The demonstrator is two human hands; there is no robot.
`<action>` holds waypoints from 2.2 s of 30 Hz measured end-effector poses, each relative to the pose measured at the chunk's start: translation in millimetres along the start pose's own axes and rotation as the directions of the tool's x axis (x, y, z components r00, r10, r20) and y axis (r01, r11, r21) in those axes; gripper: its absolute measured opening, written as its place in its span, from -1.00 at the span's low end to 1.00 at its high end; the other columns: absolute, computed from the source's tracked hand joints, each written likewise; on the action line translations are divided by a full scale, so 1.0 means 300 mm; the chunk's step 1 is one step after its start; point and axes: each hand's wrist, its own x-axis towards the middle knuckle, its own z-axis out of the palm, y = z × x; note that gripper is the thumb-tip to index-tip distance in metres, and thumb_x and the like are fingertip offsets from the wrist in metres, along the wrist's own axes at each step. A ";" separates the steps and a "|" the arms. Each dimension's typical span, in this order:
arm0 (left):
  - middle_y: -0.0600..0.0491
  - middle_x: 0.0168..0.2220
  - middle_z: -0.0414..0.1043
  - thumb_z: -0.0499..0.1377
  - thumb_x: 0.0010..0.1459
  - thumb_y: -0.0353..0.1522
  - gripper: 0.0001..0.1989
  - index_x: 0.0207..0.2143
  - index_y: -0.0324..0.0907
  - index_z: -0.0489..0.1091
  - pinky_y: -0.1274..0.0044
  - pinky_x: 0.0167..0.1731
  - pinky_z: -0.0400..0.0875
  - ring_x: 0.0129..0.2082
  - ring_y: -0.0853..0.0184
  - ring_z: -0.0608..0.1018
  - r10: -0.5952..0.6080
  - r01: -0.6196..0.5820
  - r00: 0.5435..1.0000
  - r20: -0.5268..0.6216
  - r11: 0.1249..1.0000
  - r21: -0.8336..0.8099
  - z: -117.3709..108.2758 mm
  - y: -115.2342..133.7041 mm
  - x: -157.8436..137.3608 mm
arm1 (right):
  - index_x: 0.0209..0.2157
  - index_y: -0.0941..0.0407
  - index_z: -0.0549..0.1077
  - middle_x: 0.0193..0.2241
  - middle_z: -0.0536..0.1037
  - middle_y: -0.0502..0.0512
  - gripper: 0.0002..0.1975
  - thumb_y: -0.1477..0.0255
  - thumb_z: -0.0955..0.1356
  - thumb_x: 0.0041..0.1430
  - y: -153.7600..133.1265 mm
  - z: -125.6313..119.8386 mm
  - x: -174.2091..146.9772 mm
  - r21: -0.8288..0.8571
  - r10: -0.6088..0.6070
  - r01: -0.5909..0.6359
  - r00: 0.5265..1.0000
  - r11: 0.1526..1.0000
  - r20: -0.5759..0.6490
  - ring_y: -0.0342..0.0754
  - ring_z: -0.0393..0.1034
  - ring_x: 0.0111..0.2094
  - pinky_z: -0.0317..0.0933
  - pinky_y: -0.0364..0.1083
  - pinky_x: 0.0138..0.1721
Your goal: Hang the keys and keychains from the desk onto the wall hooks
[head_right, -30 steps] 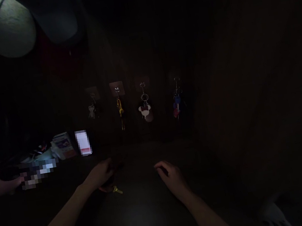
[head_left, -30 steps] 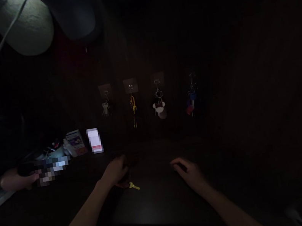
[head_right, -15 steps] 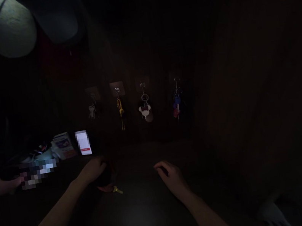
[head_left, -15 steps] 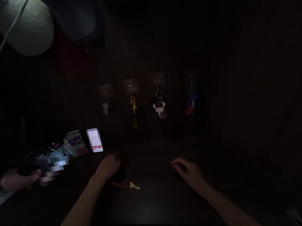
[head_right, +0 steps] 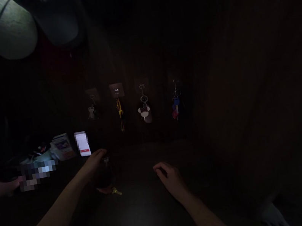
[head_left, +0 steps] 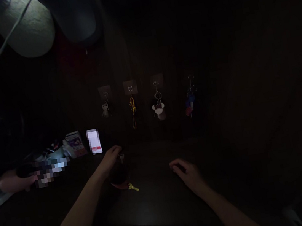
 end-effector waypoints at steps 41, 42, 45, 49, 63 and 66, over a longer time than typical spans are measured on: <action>0.06 -0.35 0.49 0.22 -0.06 -0.27 -0.82 -0.36 -0.12 0.44 0.50 -0.24 0.33 -0.27 0.27 0.49 0.233 -0.227 0.972 0.035 0.965 -0.132 0.349 0.091 -0.228 | -0.37 0.09 0.48 -0.44 0.53 0.03 -0.74 0.21 0.34 -0.01 -0.227 -0.018 0.109 0.320 0.129 -0.119 0.992 0.940 -0.011 -0.04 0.42 -0.38 0.29 -0.11 -0.34; 0.06 -0.36 0.49 0.22 -0.06 -0.27 -0.82 -0.36 -0.12 0.44 0.50 -0.25 0.33 -0.28 0.27 0.49 0.238 -0.234 0.971 0.013 0.964 -0.125 0.347 0.097 -0.217 | -0.36 0.10 0.48 -0.44 0.53 0.03 -0.73 0.20 0.33 -0.01 -0.221 -0.020 0.110 0.323 0.138 -0.127 0.990 0.938 -0.014 -0.05 0.42 -0.41 0.29 -0.11 -0.35; 0.08 -0.35 0.48 0.21 -0.06 -0.26 -0.79 -0.32 -0.12 0.43 0.52 -0.27 0.33 -0.30 0.30 0.49 0.265 -0.270 0.962 -0.071 0.959 -0.089 0.328 0.123 -0.160 | -0.35 0.11 0.47 -0.43 0.54 0.07 -0.71 0.18 0.32 0.01 -0.185 -0.026 0.111 0.347 0.156 -0.142 0.988 0.927 -0.011 -0.06 0.43 -0.44 0.30 -0.09 -0.35; 0.07 -0.32 0.49 0.19 -0.03 -0.24 -0.75 -0.27 -0.13 0.42 0.52 -0.24 0.32 -0.27 0.31 0.49 0.391 -0.399 0.909 -0.145 0.917 -0.030 0.273 0.188 -0.045 | -0.37 0.12 0.47 -0.44 0.54 0.09 -0.72 0.20 0.31 0.03 -0.102 -0.030 0.096 0.316 0.160 -0.137 0.986 0.939 -0.047 -0.05 0.44 -0.42 0.31 -0.08 -0.34; 0.05 -0.37 0.46 0.17 -0.03 -0.37 -0.83 -0.32 -0.22 0.39 0.54 -0.29 0.32 -0.34 0.36 0.48 0.597 -0.553 0.689 -0.410 0.800 0.234 0.156 0.469 0.230 | -0.37 0.10 0.46 -0.49 0.52 0.09 -0.68 0.14 0.26 0.09 0.025 -0.004 0.039 0.173 0.135 -0.111 0.982 0.979 -0.131 -0.04 0.44 -0.44 0.30 -0.10 -0.39; 0.06 -0.38 0.45 0.18 -0.04 -0.37 -0.84 -0.34 -0.21 0.39 0.53 -0.28 0.32 -0.35 0.36 0.47 0.600 -0.547 0.689 -0.407 0.799 0.251 0.165 0.479 0.260 | -0.36 0.10 0.47 -0.49 0.52 0.09 -0.68 0.15 0.26 0.09 0.029 -0.003 0.037 0.176 0.142 -0.120 0.983 0.977 -0.118 -0.04 0.44 -0.45 0.30 -0.10 -0.41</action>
